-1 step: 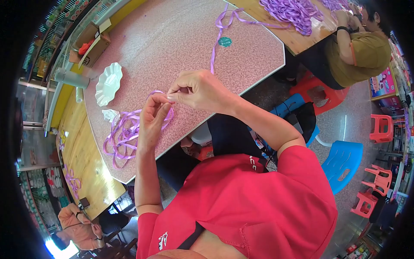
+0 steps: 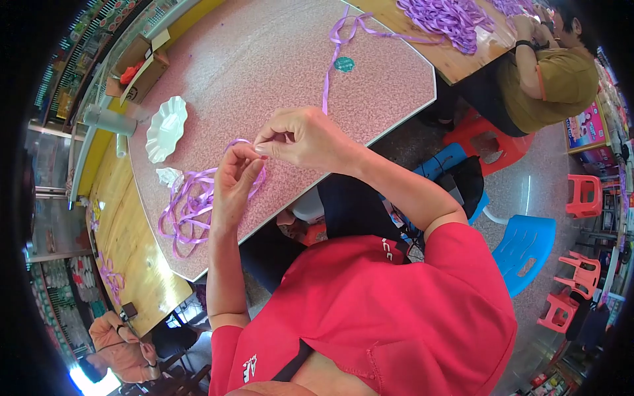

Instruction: Connect individual purple plastic loops together to form a long garland or chain.

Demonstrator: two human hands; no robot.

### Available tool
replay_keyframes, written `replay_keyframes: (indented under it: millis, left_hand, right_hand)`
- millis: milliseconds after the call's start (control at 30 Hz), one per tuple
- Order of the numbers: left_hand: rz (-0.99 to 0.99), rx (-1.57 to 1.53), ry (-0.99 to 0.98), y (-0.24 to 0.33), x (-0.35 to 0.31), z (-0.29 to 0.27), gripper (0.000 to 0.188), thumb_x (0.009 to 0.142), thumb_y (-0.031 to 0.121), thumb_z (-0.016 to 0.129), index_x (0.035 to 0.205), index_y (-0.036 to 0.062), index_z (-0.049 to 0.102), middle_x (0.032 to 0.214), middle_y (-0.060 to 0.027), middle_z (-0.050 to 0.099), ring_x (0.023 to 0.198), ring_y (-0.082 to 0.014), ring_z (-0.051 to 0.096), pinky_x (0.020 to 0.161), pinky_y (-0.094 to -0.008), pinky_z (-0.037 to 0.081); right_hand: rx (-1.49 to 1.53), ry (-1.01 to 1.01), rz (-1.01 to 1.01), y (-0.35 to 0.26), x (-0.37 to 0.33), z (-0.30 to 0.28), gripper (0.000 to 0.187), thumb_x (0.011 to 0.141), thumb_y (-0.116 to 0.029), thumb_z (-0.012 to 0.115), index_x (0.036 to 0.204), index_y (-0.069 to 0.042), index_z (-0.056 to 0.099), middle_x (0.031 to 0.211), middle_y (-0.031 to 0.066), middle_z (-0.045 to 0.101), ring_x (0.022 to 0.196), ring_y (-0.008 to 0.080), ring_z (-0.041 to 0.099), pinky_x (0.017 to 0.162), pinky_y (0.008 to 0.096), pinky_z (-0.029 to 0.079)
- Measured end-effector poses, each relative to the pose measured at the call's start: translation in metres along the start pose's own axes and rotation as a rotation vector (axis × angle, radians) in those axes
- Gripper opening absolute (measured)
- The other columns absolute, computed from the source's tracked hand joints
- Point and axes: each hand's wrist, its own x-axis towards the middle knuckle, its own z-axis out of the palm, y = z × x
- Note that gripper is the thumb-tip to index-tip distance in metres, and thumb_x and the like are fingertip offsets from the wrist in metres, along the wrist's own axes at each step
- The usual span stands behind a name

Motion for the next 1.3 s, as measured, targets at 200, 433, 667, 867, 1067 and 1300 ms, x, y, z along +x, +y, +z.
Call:
replay_keyframes:
  millis: [200, 433, 667, 867, 1067, 1300]
  left_hand:
    - [0.048, -0.249, 0.074, 0.005, -0.008, 0.004, 0.011, 0.089, 0.003, 0.069, 0.094, 0.0052, 0.060, 0.103, -0.0065, 0.064, 0.096, -0.0140, 0.059, 0.090, -0.0289, 0.045]
    - [0.166, -0.448, 0.341, 0.002, -0.004, 0.019, 0.011, 0.087, -0.001, 0.070, 0.093, 0.0045, 0.063, 0.106, -0.0136, 0.069, 0.096, -0.0167, 0.063, 0.090, -0.0297, 0.049]
    - [0.637, 0.732, 0.306, 0.015, 0.004, 0.011, 0.017, 0.080, -0.003, 0.072, 0.090, 0.0051, 0.061, 0.099, -0.0074, 0.068, 0.093, -0.0261, 0.060, 0.080, -0.0365, 0.048]
    - [0.709, 0.936, 0.082, 0.019, 0.008, -0.003, 0.019, 0.079, -0.002, 0.071, 0.091, 0.0055, 0.060, 0.098, -0.0079, 0.064, 0.093, -0.0302, 0.059, 0.081, -0.0400, 0.048]
    - [0.555, 0.599, 0.243, 0.005, 0.000, 0.006, 0.016, 0.084, -0.001, 0.070, 0.094, 0.0063, 0.060, 0.098, -0.0093, 0.058, 0.092, -0.0235, 0.059, 0.081, -0.0330, 0.047]
    - [0.118, -0.454, 0.218, 0.004, -0.009, 0.023, 0.008, 0.096, 0.009, 0.062, 0.102, 0.0067, 0.057, 0.100, -0.0026, 0.059, 0.090, -0.0123, 0.056, 0.081, -0.0267, 0.046]
  right_hand:
    - [0.493, 0.039, 0.202, 0.025, 0.003, 0.010, 0.016, 0.089, -0.009, 0.071, 0.103, -0.001, 0.069, 0.082, -0.0023, 0.064, 0.067, 0.0042, 0.052, 0.057, 0.0212, 0.039]
    - [0.768, 0.037, 0.392, 0.027, -0.004, 0.029, 0.016, 0.091, -0.016, 0.071, 0.101, -0.004, 0.071, 0.076, -0.0032, 0.062, 0.066, 0.0008, 0.050, 0.054, 0.0184, 0.034]
    - [0.505, 0.108, 0.355, 0.019, -0.002, 0.032, 0.019, 0.088, -0.022, 0.075, 0.088, -0.003, 0.073, 0.072, -0.0031, 0.063, 0.062, 0.0002, 0.048, 0.050, 0.0193, 0.033]
    - [0.700, -0.048, 0.555, 0.028, 0.001, 0.022, 0.018, 0.087, -0.022, 0.076, 0.085, -0.004, 0.074, 0.071, -0.0014, 0.065, 0.056, 0.0013, 0.046, 0.048, 0.0200, 0.031]
    - [0.779, 0.042, 0.474, 0.022, -0.003, 0.039, 0.013, 0.089, -0.018, 0.071, 0.088, -0.005, 0.071, 0.072, -0.0030, 0.062, 0.056, 0.0018, 0.044, 0.049, 0.0198, 0.030]
    - [0.893, 0.161, 0.357, 0.011, -0.009, 0.053, 0.010, 0.092, -0.015, 0.066, 0.097, -0.006, 0.067, 0.078, -0.0031, 0.060, 0.063, 0.0026, 0.049, 0.053, 0.0194, 0.034]
